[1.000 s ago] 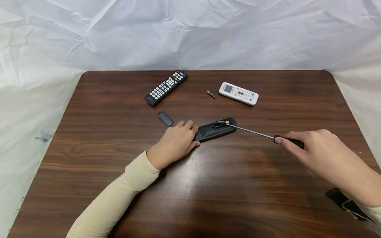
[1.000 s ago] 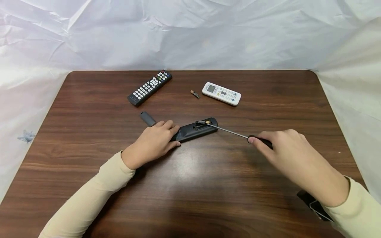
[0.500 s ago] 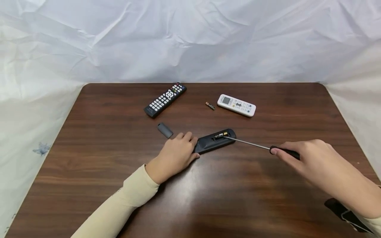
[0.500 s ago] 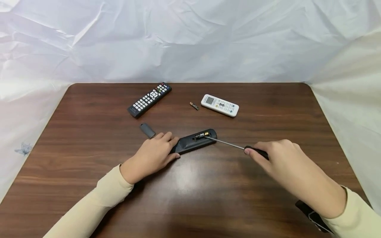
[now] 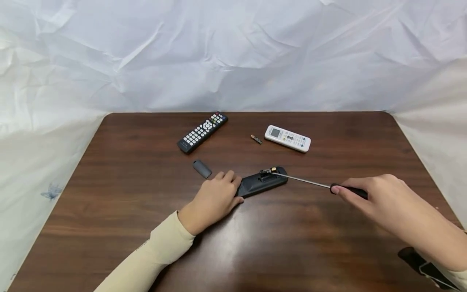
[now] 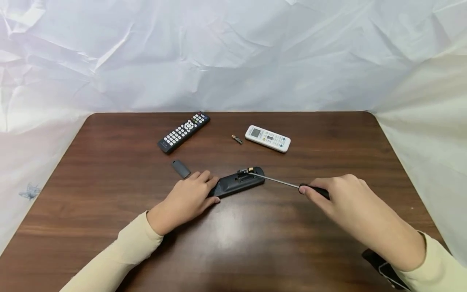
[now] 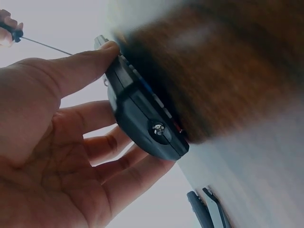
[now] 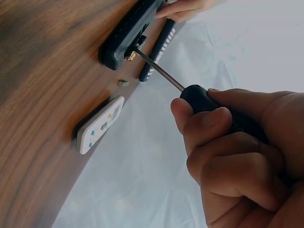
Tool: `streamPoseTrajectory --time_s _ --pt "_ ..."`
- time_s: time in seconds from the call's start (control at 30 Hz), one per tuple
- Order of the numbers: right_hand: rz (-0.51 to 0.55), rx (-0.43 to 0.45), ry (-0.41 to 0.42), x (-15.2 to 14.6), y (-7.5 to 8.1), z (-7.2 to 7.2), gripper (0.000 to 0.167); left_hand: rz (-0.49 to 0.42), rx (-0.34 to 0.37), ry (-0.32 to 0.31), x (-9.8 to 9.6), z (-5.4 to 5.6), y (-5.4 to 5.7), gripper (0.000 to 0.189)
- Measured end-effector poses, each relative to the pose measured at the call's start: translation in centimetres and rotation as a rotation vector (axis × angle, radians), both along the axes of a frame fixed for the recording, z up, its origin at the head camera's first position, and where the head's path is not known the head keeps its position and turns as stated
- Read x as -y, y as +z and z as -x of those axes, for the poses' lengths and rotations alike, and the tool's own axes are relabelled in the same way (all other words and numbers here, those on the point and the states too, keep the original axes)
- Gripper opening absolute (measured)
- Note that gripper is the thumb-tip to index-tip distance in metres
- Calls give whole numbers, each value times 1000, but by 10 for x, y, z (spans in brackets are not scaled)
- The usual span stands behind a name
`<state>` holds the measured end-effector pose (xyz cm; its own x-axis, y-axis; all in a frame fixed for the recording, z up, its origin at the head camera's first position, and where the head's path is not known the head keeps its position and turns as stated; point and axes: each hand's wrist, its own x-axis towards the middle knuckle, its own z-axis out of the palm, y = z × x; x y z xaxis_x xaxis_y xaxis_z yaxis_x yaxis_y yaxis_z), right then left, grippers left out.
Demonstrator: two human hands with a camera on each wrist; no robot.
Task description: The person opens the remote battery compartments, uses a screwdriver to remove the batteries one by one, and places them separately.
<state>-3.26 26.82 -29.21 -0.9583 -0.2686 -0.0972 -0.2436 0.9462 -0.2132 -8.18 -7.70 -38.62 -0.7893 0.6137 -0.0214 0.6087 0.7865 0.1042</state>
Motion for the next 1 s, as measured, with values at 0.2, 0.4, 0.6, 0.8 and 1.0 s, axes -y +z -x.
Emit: streamPoseTrajectory --time_s 0.2,0.4,0.6,0.8,1.0 --pt "17 1 -8 1 -5 5 18 3 13 15 4 -2 -2 52" --pt "26 -56 -10 -6 -10 3 19 12 -11 17 1 -3 -3 52" --pt "47 -52 -51 -11 -15 -1 23 37 -9 14 0 -8 -4 53" --pt "67 -135 -53 -16 -21 -6 15 26 5 18 0 -11 -5 52" --pt "98 -150 -67 -22 -29 -4 12 10 -24 16 2 -9 -4 51"
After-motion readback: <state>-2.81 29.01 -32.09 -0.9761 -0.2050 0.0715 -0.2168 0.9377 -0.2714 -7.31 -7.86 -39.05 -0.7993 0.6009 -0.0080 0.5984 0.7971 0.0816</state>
